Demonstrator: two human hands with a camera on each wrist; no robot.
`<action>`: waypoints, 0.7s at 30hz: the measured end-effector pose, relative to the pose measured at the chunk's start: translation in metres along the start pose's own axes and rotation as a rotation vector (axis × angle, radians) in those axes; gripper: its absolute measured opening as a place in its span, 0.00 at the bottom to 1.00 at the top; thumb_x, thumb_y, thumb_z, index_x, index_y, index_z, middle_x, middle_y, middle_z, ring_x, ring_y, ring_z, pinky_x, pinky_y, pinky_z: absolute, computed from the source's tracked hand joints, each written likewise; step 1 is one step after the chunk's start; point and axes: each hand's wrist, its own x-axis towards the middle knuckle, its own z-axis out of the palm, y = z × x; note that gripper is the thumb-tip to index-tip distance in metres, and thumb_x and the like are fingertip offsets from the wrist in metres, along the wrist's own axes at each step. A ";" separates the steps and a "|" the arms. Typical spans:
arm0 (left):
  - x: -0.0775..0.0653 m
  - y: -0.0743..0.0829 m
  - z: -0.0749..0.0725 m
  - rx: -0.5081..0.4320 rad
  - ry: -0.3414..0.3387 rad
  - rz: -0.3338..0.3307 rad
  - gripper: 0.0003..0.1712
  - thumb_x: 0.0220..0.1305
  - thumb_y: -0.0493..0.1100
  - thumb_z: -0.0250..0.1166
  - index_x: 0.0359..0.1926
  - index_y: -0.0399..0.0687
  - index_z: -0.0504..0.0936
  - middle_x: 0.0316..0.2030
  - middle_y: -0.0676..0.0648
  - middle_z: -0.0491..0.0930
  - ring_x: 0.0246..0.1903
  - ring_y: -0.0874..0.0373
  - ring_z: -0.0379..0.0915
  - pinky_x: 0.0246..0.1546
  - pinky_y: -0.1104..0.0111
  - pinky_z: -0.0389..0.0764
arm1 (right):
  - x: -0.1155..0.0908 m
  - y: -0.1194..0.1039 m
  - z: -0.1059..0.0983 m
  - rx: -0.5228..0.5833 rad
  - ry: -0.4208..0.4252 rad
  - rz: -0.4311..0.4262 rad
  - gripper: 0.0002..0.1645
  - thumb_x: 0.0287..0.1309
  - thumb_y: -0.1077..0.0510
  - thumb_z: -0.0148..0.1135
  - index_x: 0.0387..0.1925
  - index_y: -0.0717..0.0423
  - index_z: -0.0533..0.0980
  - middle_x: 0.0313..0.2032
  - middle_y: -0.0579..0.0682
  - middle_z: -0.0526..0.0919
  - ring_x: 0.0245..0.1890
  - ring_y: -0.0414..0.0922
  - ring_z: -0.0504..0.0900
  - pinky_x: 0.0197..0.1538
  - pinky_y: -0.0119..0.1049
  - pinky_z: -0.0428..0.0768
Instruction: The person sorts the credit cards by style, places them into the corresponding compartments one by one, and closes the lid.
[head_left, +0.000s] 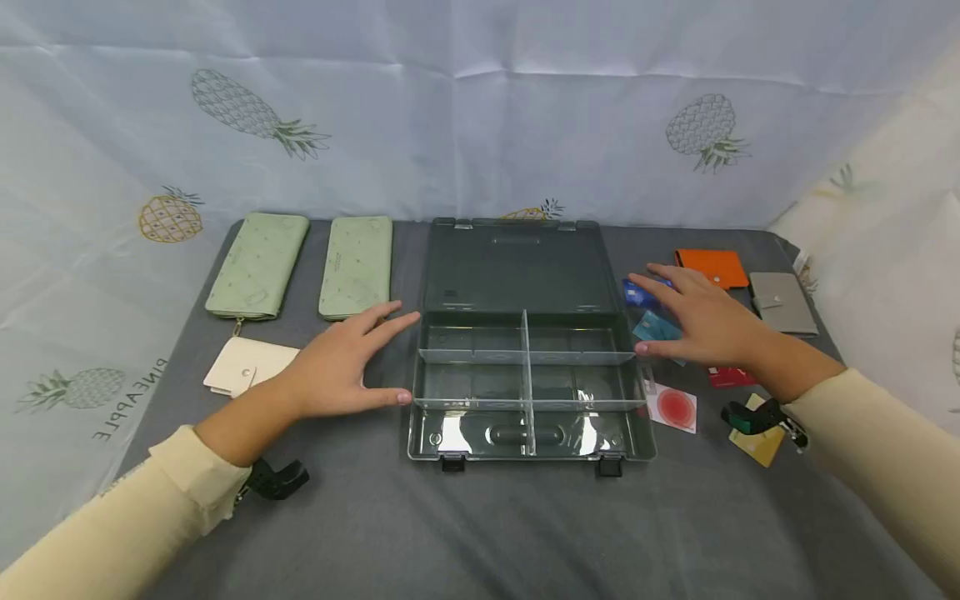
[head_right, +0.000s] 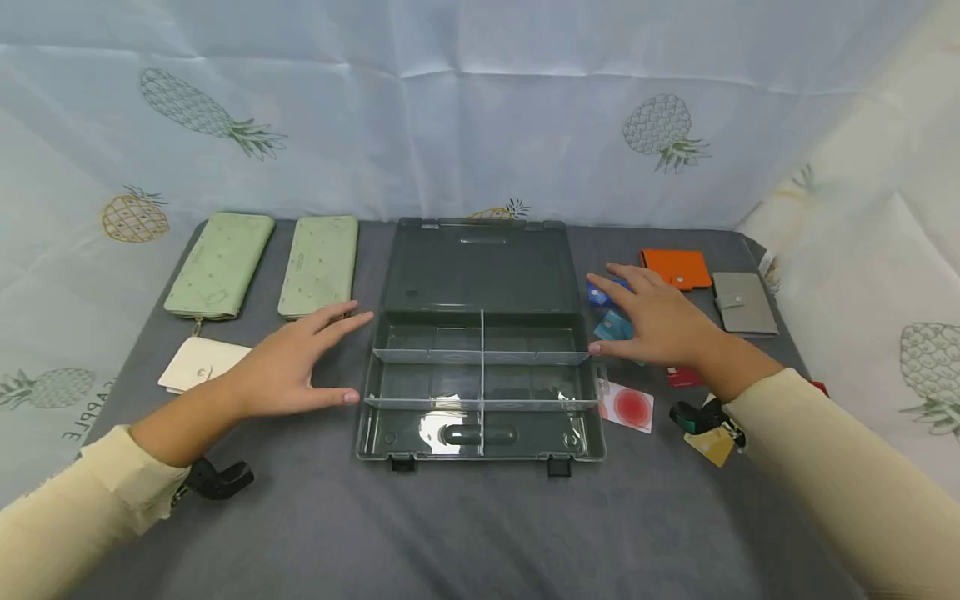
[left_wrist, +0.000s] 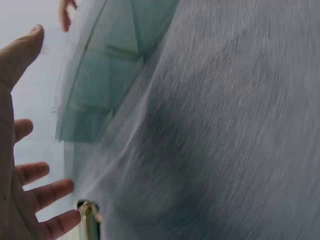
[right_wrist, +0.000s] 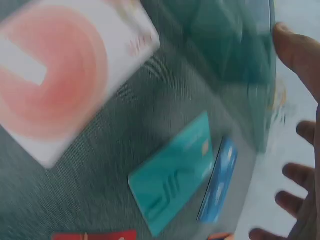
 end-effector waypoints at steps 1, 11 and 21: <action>-0.002 0.002 0.004 -0.024 0.002 -0.003 0.59 0.62 0.72 0.73 0.84 0.55 0.60 0.81 0.37 0.58 0.75 0.34 0.63 0.66 0.35 0.71 | 0.001 0.005 0.000 0.020 -0.009 0.001 0.63 0.56 0.36 0.79 0.84 0.52 0.59 0.79 0.67 0.58 0.74 0.73 0.59 0.69 0.78 0.59; -0.012 0.015 0.039 -0.311 0.090 -0.055 0.55 0.61 0.62 0.78 0.82 0.55 0.64 0.82 0.44 0.56 0.78 0.42 0.59 0.67 0.37 0.70 | 0.021 0.041 0.007 0.182 -0.067 0.079 0.47 0.71 0.45 0.70 0.81 0.58 0.62 0.78 0.68 0.61 0.73 0.71 0.64 0.68 0.77 0.65; -0.012 0.018 0.059 -0.474 0.178 -0.063 0.52 0.57 0.54 0.82 0.79 0.52 0.70 0.80 0.42 0.61 0.78 0.43 0.58 0.70 0.38 0.65 | 0.043 0.056 0.017 0.167 -0.030 0.063 0.36 0.70 0.60 0.71 0.74 0.64 0.70 0.68 0.68 0.73 0.63 0.66 0.74 0.66 0.69 0.72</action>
